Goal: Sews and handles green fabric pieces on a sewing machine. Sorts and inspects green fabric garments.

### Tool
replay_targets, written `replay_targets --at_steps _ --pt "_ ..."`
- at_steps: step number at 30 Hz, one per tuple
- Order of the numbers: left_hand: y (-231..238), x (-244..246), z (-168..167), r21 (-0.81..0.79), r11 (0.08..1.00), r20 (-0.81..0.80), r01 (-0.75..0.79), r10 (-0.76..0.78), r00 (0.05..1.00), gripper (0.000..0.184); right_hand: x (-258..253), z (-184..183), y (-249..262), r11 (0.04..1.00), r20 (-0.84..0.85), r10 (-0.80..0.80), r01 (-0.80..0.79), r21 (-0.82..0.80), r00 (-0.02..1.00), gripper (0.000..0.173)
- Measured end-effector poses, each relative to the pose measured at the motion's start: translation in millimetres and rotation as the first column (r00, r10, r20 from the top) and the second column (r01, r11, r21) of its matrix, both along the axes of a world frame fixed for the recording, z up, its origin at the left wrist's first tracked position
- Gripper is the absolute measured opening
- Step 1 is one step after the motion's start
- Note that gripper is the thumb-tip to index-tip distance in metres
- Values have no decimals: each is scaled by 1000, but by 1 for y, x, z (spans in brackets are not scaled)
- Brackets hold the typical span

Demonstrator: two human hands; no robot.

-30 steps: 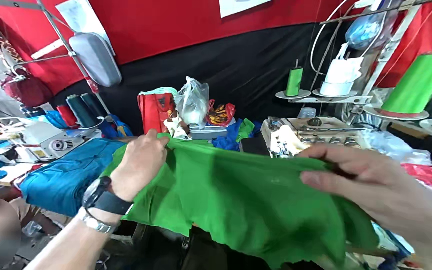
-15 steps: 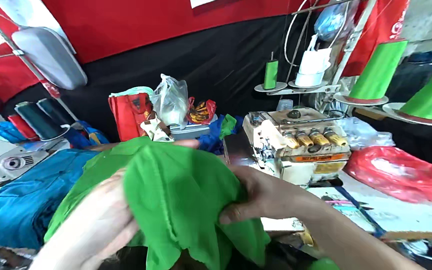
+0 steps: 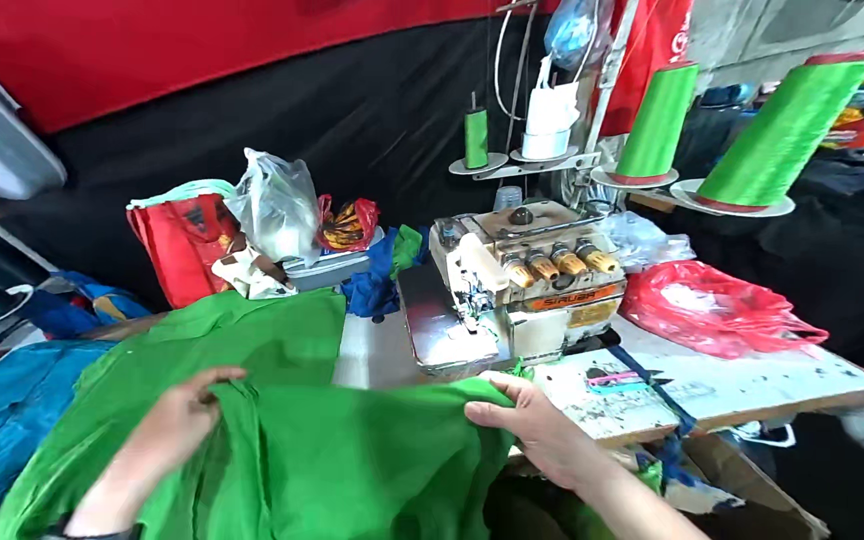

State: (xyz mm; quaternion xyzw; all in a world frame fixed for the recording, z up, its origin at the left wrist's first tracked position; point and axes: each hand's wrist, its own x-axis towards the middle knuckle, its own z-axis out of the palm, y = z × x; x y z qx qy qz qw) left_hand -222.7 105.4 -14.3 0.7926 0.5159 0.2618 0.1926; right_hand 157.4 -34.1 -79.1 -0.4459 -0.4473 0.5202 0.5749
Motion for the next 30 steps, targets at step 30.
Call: replay_targets --at_steps 30 --pt "-64 187 -42 68 800 407 596 -567 716 16 -1 -32 -18 899 122 -209 142 414 970 10"
